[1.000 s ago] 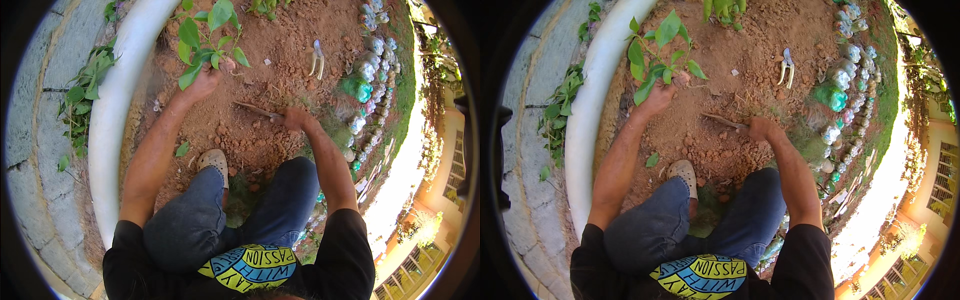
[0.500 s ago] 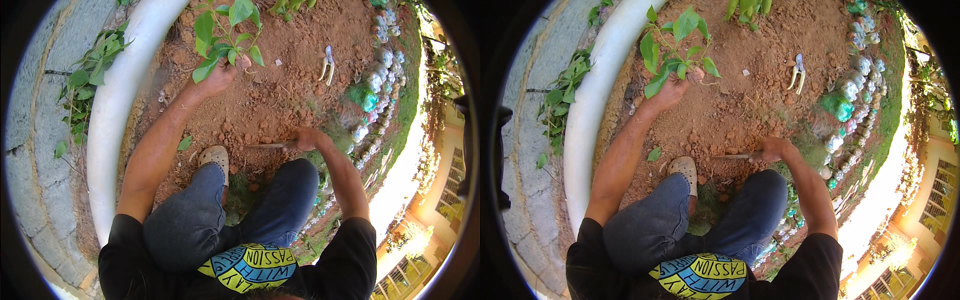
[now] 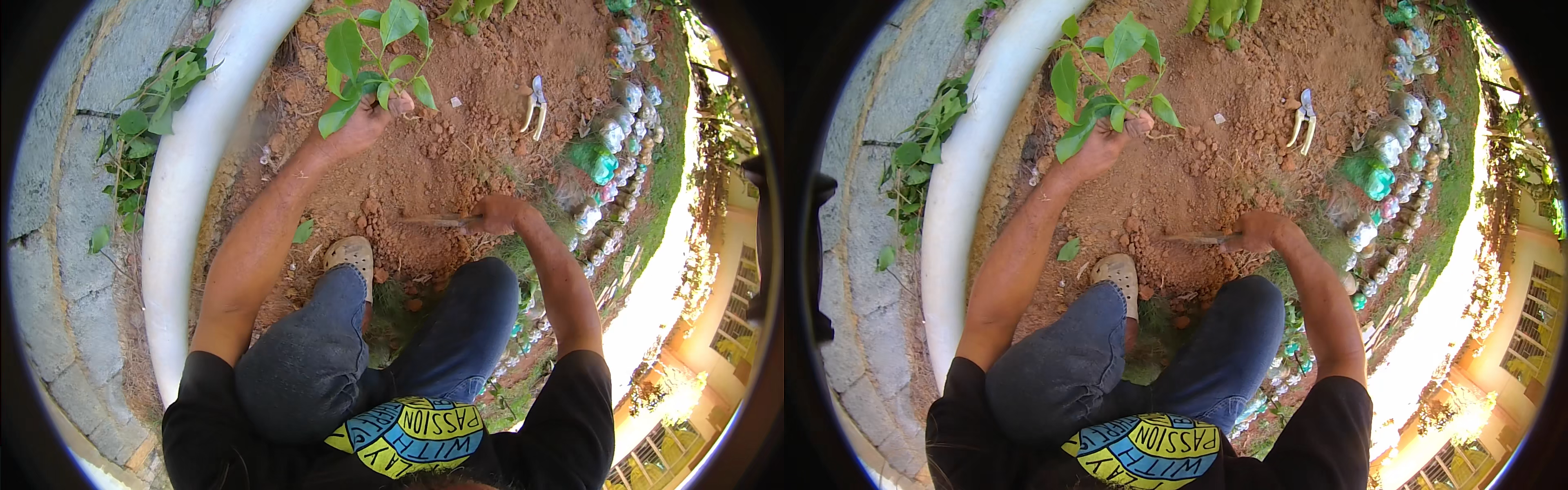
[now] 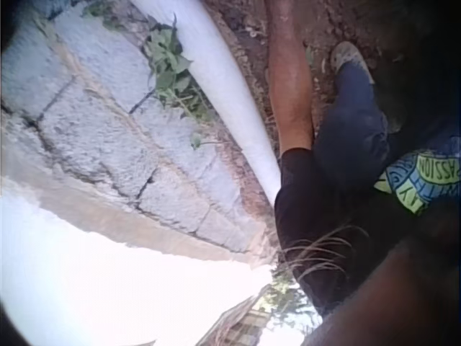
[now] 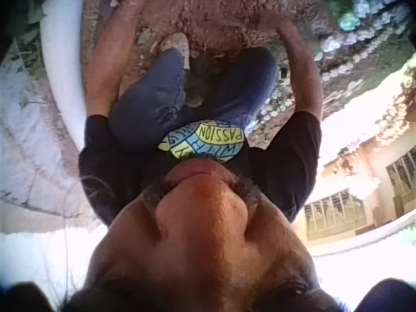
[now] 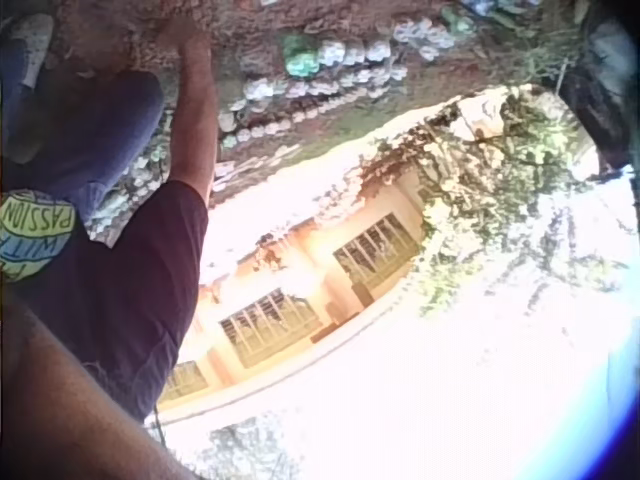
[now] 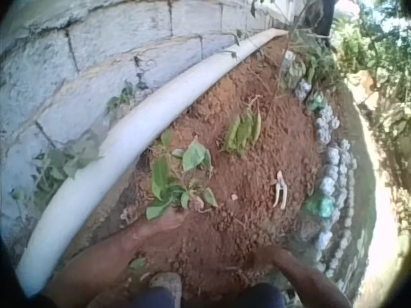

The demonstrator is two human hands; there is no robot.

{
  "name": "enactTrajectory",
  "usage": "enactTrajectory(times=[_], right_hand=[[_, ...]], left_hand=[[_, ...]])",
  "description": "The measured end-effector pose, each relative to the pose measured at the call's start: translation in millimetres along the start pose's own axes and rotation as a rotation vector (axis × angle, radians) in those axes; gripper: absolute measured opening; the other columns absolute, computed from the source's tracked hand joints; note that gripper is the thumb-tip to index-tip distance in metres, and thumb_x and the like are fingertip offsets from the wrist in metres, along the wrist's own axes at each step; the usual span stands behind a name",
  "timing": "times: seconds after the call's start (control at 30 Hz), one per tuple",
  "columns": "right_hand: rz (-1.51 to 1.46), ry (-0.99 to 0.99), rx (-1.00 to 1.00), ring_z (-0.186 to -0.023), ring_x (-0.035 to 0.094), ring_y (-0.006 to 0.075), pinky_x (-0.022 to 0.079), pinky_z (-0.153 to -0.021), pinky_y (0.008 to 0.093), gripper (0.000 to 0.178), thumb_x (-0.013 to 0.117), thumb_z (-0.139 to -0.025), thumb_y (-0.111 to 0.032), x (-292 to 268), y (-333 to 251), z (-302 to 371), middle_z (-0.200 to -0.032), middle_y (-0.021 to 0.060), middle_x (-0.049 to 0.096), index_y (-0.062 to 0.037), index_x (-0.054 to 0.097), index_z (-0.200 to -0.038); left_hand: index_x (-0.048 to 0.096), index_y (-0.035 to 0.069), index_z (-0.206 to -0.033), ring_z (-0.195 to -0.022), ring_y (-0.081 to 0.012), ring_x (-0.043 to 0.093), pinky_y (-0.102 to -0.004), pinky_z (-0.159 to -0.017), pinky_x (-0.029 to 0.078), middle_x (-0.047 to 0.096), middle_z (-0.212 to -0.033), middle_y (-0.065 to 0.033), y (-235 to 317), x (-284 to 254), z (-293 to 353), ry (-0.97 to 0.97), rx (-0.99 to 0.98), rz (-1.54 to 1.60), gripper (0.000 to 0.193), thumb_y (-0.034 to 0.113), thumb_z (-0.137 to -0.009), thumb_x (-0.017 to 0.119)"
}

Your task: The person plants small seedlings in a garden bed using a hand trowel. They dig holes, place the seedlings, and cover the roots with soil, repeating the process for multiple plants.

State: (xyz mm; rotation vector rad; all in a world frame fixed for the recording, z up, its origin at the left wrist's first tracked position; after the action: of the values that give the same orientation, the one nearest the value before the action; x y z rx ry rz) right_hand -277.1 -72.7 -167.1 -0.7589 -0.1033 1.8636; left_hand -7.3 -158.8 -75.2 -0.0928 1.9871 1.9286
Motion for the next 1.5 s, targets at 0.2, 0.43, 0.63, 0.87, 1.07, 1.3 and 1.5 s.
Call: enactTrajectory(times=[0.2,0.43,0.63,0.87,1.07,1.3,1.5], right_hand=[[-0.103,0.292,0.215,-0.078,0.068,0.0312,0.052,-0.071,0.0473,0.056,0.064,-0.086,-0.063,-36.7,26.8,-18.7,-0.080,0.0129,0.070,-0.0099,0.075,-0.099],[0.013,0.215,0.188,-0.081,0.069,0.0278,0.056,-0.078,0.0460,0.053,0.063,-0.088,-0.062,-29.7,16.5,5.5,-0.084,0.0117,0.071,-0.0127,0.074,-0.102],[0.108,0.229,0.320,-0.088,0.070,0.0272,0.056,-0.083,0.0459,0.053,0.064,-0.086,-0.064,-49.4,23.6,6.0,-0.088,0.0083,0.072,-0.0143,0.073,-0.101],[0.028,0.460,0.405,-0.091,0.069,0.0284,0.055,-0.084,0.0457,0.036,0.064,-0.088,-0.046,-85.6,16.3,40.4,-0.092,0.0107,0.071,-0.0144,0.072,-0.102],[-0.027,0.717,0.523,-0.093,0.068,0.0300,0.055,-0.084,0.0467,0.025,0.063,-0.089,-0.030,-63.8,42.3,88.0,-0.105,0.0117,0.067,-0.0129,0.067,-0.107],[-0.304,0.820,0.632,-0.088,0.067,0.0214,0.060,-0.069,0.0380,0.025,0.058,-0.098,-0.020,-45.8,27.6,21.1,-0.109,0.0114,0.063,-0.0124,0.054,-0.122],[-0.277,0.999,0.516,-0.111,0.060,0.0379,0.054,-0.087,0.0511,0.032,0.058,-0.089,-0.008,-28.9,4.4,7.8,-0.118,0.0159,0.059,-0.0142,0.053,-0.119]], left_hand=[[0.070,0.009,-0.105,-0.100,-0.0115,0.063,-0.0330,-0.091,0.052,0.070,-0.104,-0.0005,5.6,0.1,4.7,0.007,-0.086,-0.172,0.017,0.023,-0.096,0.068],[0.071,0.007,-0.101,-0.077,-0.0177,0.066,-0.0387,-0.068,0.053,0.071,-0.083,-0.0083,18.1,-4.6,8.0,0.067,0.162,-0.098,0.038,0.044,-0.096,0.063],[0.069,0.007,-0.107,-0.093,-0.0139,0.064,-0.0340,-0.084,0.052,0.070,-0.100,-0.0046,12.1,-1.8,6.8,0.021,-0.034,-0.148,0.028,0.033,-0.097,0.066],[0.068,0.005,-0.114,-0.101,-0.0140,0.063,-0.0329,-0.091,0.051,0.070,-0.107,-0.0047,29.4,5.8,11.7,0.004,0.009,-0.033,0.031,0.031,-0.096,0.067],[0.071,0.007,-0.112,-0.086,-0.0153,0.067,-0.0326,-0.074,0.055,0.072,-0.092,-0.0060,48.3,1.7,16.4,0.096,0.159,-0.348,0.034,0.032,-0.090,0.074],[0.069,0.006,-0.118,-0.078,-0.0115,0.059,-0.0282,-0.067,0.049,0.067,-0.094,-0.0042,54.5,11.7,12.5,-0.029,0.221,-0.070,0.036,0.016,-0.084,0.079],[0.071,0.006,-0.114,-0.070,-0.0067,0.049,-0.0249,-0.059,0.041,0.060,-0.081,0.0013,54.7,15.0,17.6,-0.011,0.230,-0.004,0.032,0.013,-0.084,0.079]])
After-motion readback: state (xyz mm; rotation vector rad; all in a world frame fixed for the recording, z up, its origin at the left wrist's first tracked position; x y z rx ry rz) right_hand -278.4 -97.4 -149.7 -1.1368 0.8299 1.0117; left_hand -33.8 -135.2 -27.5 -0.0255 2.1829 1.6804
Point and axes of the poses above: each hand's wrist, its own z-axis away from the middle knuckle, its own x-axis out of the palm, y = z × x, the point moved 7 cm from there along -z, towards the middle knuckle
